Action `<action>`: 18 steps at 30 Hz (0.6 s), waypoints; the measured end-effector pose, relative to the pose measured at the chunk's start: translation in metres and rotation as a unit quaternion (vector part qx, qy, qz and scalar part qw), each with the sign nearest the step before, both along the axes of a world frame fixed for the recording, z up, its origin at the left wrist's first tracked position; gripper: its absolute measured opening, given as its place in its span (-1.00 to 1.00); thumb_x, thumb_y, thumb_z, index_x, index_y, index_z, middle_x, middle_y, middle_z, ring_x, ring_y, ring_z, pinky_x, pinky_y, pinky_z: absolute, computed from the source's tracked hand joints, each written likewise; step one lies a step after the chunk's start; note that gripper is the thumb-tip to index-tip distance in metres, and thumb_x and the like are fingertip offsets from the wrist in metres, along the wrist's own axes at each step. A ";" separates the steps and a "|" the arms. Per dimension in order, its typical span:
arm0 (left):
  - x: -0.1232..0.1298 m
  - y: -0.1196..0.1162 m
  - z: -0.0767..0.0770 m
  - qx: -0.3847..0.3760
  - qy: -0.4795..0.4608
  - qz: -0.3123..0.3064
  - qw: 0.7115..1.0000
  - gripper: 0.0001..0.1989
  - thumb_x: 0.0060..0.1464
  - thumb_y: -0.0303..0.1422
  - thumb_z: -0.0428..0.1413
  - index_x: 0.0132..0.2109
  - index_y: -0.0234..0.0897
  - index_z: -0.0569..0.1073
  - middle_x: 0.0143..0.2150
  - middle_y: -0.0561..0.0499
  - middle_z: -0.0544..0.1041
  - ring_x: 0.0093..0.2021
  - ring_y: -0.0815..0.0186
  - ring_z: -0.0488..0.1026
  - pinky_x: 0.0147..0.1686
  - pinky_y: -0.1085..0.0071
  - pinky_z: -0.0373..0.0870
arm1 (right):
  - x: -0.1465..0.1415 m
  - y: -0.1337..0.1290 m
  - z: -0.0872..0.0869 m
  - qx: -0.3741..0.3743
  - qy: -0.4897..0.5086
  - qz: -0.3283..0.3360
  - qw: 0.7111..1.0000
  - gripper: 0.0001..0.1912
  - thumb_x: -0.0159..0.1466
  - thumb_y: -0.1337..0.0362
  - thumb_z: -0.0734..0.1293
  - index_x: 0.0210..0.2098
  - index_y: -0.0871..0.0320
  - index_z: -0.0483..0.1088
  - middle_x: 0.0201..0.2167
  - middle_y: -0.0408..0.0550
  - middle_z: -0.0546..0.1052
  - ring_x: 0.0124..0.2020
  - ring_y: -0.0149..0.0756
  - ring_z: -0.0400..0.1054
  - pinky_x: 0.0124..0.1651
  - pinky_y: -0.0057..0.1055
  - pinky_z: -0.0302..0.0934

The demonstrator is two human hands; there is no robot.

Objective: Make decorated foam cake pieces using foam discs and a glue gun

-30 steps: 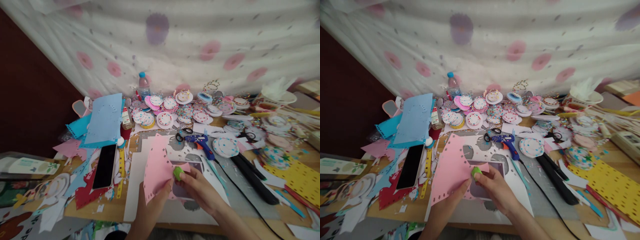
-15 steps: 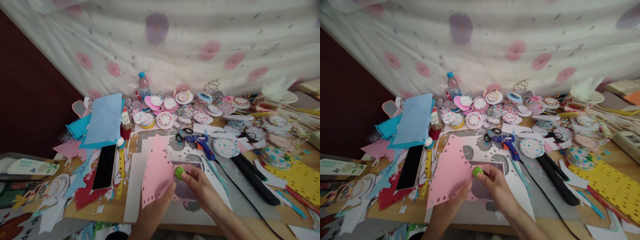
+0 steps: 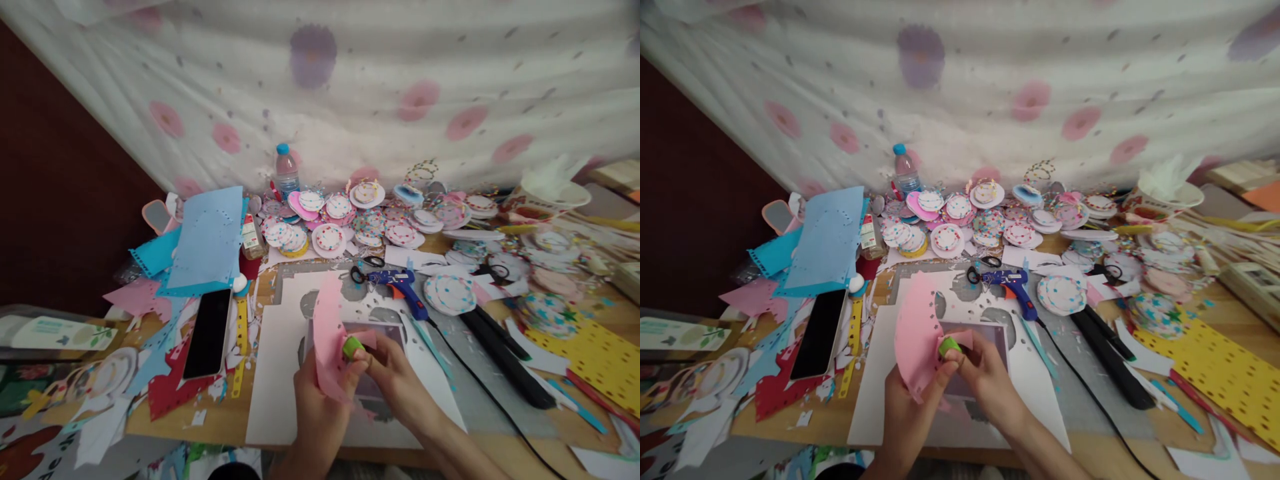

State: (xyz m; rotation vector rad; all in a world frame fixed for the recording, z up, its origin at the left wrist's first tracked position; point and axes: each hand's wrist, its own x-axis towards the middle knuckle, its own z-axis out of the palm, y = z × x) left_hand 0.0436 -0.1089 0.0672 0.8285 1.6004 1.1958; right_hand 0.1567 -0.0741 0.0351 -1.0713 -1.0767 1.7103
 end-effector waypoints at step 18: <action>-0.040 0.004 -0.005 -0.022 0.126 0.153 0.980 -0.53 0.03 -0.12 0.17 0.07 -0.18 0.42 0.18 -0.10 0.42 0.34 0.04 0.09 0.33 0.05 -0.04 | 0.027 0.002 0.012 0.228 -0.399 0.200 0.865 -0.85 0.24 0.23 0.31 -0.24 0.14 0.47 -0.30 0.05 0.51 -0.22 -0.07 0.32 -0.15 -0.20 0.16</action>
